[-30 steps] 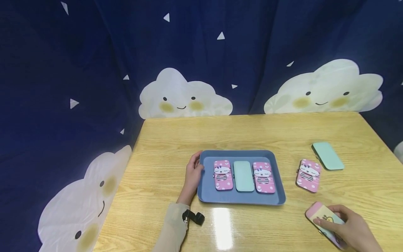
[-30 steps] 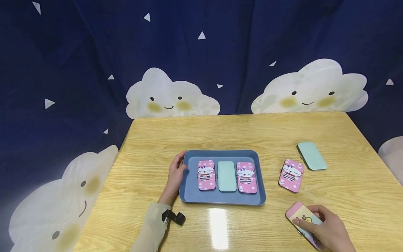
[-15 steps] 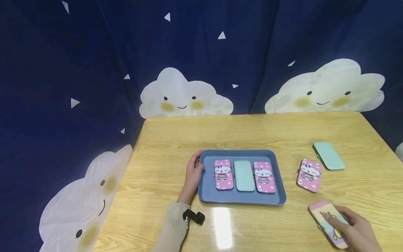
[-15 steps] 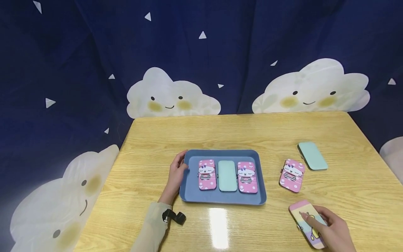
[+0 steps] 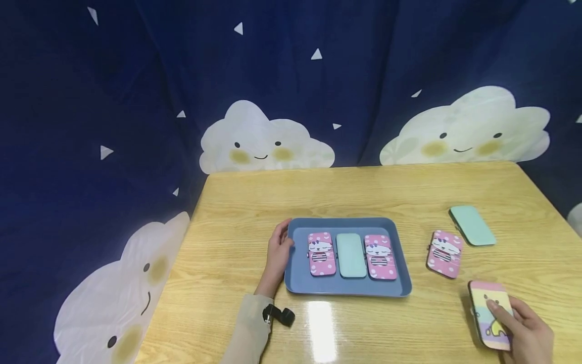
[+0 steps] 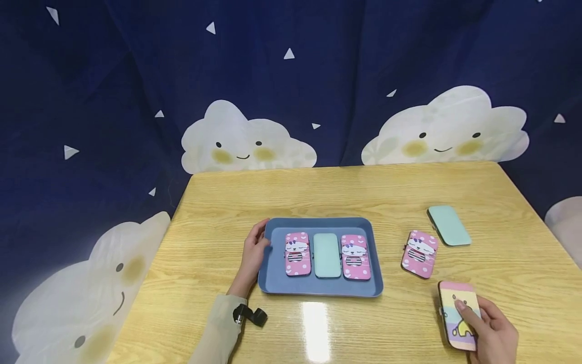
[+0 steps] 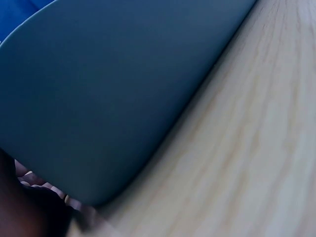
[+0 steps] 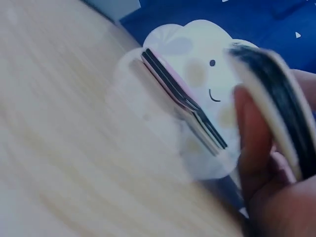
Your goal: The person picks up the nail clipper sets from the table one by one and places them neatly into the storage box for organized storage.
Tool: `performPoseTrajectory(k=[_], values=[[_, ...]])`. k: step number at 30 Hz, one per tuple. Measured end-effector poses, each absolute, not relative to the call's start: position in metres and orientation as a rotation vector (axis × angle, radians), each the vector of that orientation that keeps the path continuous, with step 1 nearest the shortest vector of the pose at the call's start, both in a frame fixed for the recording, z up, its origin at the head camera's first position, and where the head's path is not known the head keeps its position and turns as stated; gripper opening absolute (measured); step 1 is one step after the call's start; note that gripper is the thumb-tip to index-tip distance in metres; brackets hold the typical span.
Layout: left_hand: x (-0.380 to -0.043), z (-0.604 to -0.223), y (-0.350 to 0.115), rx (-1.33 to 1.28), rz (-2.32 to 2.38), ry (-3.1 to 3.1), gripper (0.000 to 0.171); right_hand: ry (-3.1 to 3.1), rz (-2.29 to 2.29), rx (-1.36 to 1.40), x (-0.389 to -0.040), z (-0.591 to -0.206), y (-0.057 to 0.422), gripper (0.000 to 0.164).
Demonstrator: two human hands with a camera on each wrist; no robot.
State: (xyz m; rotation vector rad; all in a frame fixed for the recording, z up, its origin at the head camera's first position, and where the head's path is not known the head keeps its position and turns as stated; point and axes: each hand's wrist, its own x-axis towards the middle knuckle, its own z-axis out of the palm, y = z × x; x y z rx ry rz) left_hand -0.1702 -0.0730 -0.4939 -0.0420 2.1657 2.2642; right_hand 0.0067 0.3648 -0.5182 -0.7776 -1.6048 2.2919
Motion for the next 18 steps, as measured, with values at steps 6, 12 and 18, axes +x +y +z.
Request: performPoseTrajectory(k=[6,12,18], values=[[-0.17,-0.494,-0.073,-0.038,2.274,2.16,0.06,-1.136,2.413,-0.225,-0.003,-0.518,0.347,0.038],[-0.171,-0.495,-0.073,-0.031,2.285,2.172,0.059,-0.968,2.359,-0.225,-0.021,-0.512,0.326,0.045],[-0.171,-0.497,-0.073,-0.034,2.272,2.174,0.059,-0.785,2.248,-0.321,-0.036,-0.509,0.312,0.039]])
